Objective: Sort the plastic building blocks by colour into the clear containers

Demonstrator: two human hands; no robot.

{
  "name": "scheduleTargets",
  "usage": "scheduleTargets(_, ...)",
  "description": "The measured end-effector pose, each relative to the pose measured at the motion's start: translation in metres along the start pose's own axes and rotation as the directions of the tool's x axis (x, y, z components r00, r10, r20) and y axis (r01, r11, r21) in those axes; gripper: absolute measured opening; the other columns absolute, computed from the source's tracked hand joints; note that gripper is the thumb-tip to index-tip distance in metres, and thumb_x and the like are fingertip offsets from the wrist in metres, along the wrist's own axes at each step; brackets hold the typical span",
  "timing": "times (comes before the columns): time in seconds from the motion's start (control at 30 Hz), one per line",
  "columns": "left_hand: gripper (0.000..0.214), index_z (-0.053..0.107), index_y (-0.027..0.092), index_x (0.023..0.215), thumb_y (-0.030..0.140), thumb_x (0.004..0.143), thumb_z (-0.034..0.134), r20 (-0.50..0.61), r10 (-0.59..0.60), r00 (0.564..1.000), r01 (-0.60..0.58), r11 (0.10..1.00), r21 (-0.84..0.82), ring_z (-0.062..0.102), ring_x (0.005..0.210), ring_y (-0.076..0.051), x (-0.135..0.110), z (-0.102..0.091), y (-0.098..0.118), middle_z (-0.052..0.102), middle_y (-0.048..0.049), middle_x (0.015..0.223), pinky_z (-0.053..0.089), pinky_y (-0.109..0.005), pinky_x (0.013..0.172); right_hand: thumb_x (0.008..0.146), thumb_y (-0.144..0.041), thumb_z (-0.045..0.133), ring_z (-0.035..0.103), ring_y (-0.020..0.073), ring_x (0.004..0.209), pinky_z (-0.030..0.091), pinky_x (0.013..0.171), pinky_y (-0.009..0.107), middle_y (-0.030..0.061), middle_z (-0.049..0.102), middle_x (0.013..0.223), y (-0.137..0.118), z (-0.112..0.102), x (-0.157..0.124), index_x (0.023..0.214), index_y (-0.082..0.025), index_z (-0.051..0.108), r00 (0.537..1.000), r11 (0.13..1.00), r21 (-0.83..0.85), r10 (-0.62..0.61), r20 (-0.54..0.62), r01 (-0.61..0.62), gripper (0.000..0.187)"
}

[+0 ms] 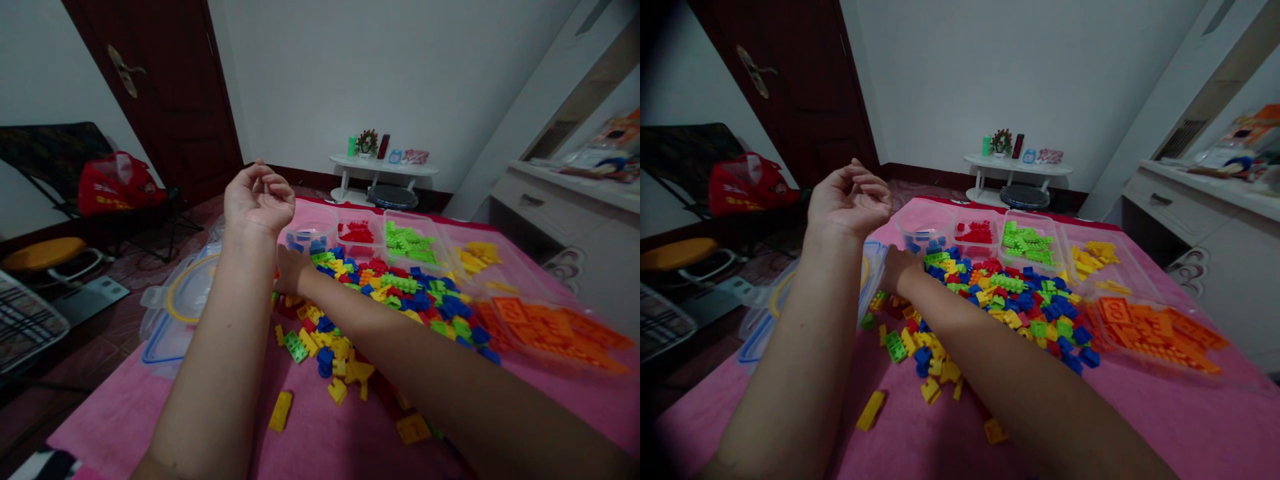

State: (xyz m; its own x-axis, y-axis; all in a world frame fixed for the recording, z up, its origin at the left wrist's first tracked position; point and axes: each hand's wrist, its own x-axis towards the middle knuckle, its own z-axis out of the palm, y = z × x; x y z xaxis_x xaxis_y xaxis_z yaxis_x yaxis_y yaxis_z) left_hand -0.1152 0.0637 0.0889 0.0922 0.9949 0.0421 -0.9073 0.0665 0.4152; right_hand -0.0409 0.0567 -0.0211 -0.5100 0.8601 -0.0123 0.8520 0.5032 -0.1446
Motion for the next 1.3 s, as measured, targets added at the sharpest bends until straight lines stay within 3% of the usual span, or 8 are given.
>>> scheduleTargets(0.13,0.026,0.053,0.020,0.056,0.012,0.080,0.052,-0.003,0.001,1.000,-0.001,1.000,0.007,0.047,0.037,-0.004,0.000,0.001,0.000,0.050,0.0047,0.042,0.036,-0.015,0.040,0.072,-0.039,0.060,0.058,0.0283,0.104,0.047,0.084,0.040,0.0147,0.063,0.111,0.000,-0.006,-0.013,0.118,-0.011,0.048,1.000,1.000,0.005,0.002,0.021,-0.002,0.056)
scheduleTargets(0.3,0.027,0.052,0.020,0.056,0.012,0.081,0.048,-0.022,0.003,1.000,-0.003,1.000,-0.018,0.045,0.036,-0.005,-0.001,0.002,-0.002,0.050,0.0047,0.042,0.036,-0.015,0.038,0.076,-0.023,0.056,0.063,0.0254,0.095,0.048,0.077,0.036,0.0107,0.069,0.100,0.005,-0.031,-0.038,0.095,-0.016,0.065,0.979,0.994,-0.076,-0.065,0.195,0.081,0.022)
scheduleTargets(0.5,0.019,0.060,0.023,0.071,0.010,0.078,0.048,0.025,0.006,1.000,-0.005,0.999,-0.048,0.047,0.034,-0.007,0.004,-0.001,-0.006,0.050,0.0052,0.040,0.035,-0.017,0.036,0.071,-0.014,0.060,0.058,0.0315,0.101,0.039,0.089,0.049,0.0170,0.069,0.094,0.006,-0.057,-0.066,0.088,-0.013,0.068,0.993,0.949,-0.317,0.043,0.109,-0.007,0.020)
scheduleTargets(0.63,0.020,0.060,0.023,0.075,0.009,0.077,0.046,0.021,-0.008,1.000,0.009,0.999,-0.052,0.048,0.034,-0.007,0.004,0.000,-0.009,0.050,0.0053,0.041,0.036,-0.017,0.036,0.072,-0.024,0.060,0.057,0.0274,0.095,0.038,0.089,0.043,0.0140,0.067,0.095,-0.015,-0.041,-0.082,0.088,-0.014,0.067,0.992,0.986,-0.124,-0.118,-0.044,0.112,0.021)
scheduleTargets(0.73,0.019,0.058,0.022,0.072,0.009,0.077,0.045,0.007,-0.017,1.000,0.017,0.999,-0.047,0.047,0.034,-0.006,0.001,0.003,-0.009,0.050,0.0053,0.041,0.036,-0.016,0.037,0.066,-0.030,0.064,0.056,0.0266,0.091,0.041,0.084,0.041,0.0134,0.065,0.096,-0.033,-0.014,-0.087,0.093,-0.012,0.065,0.984,0.984,0.026,-0.173,-0.033,0.174,0.032)
scheduleTargets(0.93,0.018,0.056,0.023,0.069,0.008,0.076,0.048,0.020,-0.036,0.999,0.037,0.999,-0.028,0.047,0.034,-0.006,0.001,0.003,-0.009,0.051,0.0058,0.041,0.036,-0.016,0.038,0.080,-0.021,0.050,0.053,0.0258,0.091,0.040,0.082,0.044,0.0174,0.061,0.098,-0.051,0.014,-0.083,0.091,-0.011,0.064,0.990,0.996,0.029,-0.084,-0.117,0.088,0.021)
scheduleTargets(1.13,0.020,0.058,0.023,0.076,0.007,0.075,0.047,0.031,-0.039,0.999,0.040,0.998,-0.050,0.047,0.034,-0.007,0.003,0.001,-0.013,0.051,0.0056,0.041,0.036,-0.017,0.037,0.081,-0.018,0.049,0.053,0.0243,0.088,0.043,0.072,0.038,0.0164,0.062,0.096,-0.043,0.014,-0.080,0.086,-0.011,0.064,0.980,0.984,-0.043,-0.176,-0.090,0.172,0.017)
scheduleTargets(1.3,0.015,0.054,0.019,0.069,0.007,0.074,0.047,-0.030,-0.036,0.999,0.035,0.998,-0.042,0.045,0.034,-0.004,0.004,0.001,-0.016,0.049,0.0066,0.043,0.034,-0.014,0.037,0.075,-0.021,0.057,0.053,0.0274,0.095,0.042,0.077,0.041,0.0154,0.062,0.104,-0.024,-0.021,-0.095,0.090,-0.014,0.067,0.991,0.970,-0.203,-0.135,0.012,0.135,0.019)
